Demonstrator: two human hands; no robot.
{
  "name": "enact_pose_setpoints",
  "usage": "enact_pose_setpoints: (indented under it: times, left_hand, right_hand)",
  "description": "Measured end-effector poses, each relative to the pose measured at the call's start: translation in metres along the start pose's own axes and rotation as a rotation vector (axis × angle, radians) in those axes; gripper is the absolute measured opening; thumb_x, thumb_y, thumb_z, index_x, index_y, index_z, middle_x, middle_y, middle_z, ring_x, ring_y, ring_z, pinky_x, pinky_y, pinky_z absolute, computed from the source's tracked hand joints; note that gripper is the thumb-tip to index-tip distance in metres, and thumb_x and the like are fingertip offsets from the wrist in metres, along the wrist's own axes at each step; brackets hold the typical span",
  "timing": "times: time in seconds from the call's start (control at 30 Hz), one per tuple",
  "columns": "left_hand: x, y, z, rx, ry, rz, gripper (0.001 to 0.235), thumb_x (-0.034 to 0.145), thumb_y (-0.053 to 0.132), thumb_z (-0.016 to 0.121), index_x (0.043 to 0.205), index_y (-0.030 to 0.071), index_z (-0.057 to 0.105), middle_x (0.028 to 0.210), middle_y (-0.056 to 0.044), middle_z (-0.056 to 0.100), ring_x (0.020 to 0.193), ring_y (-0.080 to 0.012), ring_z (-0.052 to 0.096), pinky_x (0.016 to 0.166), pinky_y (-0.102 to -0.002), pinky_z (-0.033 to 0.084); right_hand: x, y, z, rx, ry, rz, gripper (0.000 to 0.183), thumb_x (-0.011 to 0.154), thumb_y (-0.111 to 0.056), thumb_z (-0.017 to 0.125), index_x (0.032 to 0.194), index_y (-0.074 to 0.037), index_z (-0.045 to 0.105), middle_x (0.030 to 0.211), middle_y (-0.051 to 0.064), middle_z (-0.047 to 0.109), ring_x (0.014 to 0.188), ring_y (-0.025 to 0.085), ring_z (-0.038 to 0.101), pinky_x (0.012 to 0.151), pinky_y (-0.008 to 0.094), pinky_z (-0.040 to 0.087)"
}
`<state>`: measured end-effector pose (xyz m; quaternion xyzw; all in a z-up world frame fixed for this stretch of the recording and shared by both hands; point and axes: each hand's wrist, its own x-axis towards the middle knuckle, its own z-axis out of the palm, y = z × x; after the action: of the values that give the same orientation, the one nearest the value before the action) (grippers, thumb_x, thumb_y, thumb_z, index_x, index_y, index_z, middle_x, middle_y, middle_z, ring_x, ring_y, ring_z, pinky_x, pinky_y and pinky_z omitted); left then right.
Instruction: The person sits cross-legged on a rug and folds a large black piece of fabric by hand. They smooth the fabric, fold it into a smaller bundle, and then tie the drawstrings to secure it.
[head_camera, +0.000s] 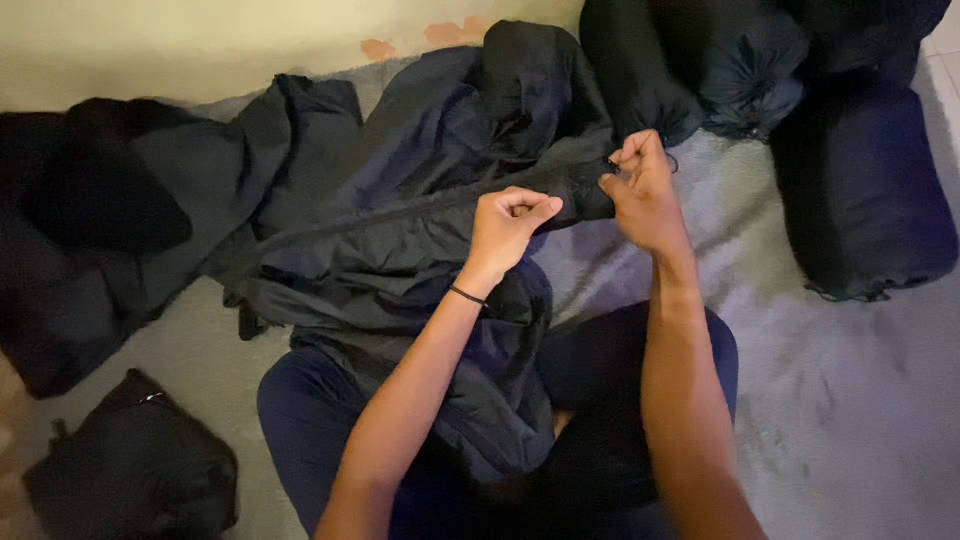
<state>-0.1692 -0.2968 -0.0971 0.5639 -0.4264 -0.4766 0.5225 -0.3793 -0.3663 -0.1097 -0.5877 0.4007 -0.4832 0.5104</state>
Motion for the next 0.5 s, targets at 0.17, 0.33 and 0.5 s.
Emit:
enact_pose_setpoints:
  times: [0.17,0.33,0.5]
  left_hand:
    - [0.001,0.001,0.004,0.161,0.031,0.115,0.022,0.082,0.019,0.096,0.094,0.005,0.085,0.072,-0.005,0.066,0.059,-0.0076,0.059,0.055,-0.023,0.046]
    - [-0.003,-0.002,0.002,0.349,0.082,0.148,0.026,0.08,0.029,0.095,0.092,0.009,0.083,0.085,-0.008,0.071,0.071,-0.0191,0.068,0.063,-0.029,0.053]
    - [-0.013,0.021,-0.062,0.864,0.069,0.298,0.069,0.07,0.036,0.101,0.12,0.004,0.066,0.119,-0.021,0.063,0.12,-0.0483,0.065,0.097,-0.062,0.054]
  right_hand:
    - [0.003,0.002,0.008,0.014,-0.017,0.011,0.038,0.098,0.012,0.062,0.113,-0.014,0.039,0.111,0.004,0.063,0.09,0.006,0.063,0.071,0.018,0.038]
    - [-0.006,0.003,0.0,0.025,-0.046,0.051,0.035,0.098,0.012,0.064,0.116,-0.012,0.045,0.11,0.01,0.068,0.089,0.012,0.069,0.074,0.019,0.044]
    - [0.002,0.011,-0.012,0.056,-0.011,0.067,0.038,0.097,0.011,0.066,0.123,-0.011,0.05,0.117,0.006,0.07,0.09,0.007,0.068,0.074,0.02,0.047]
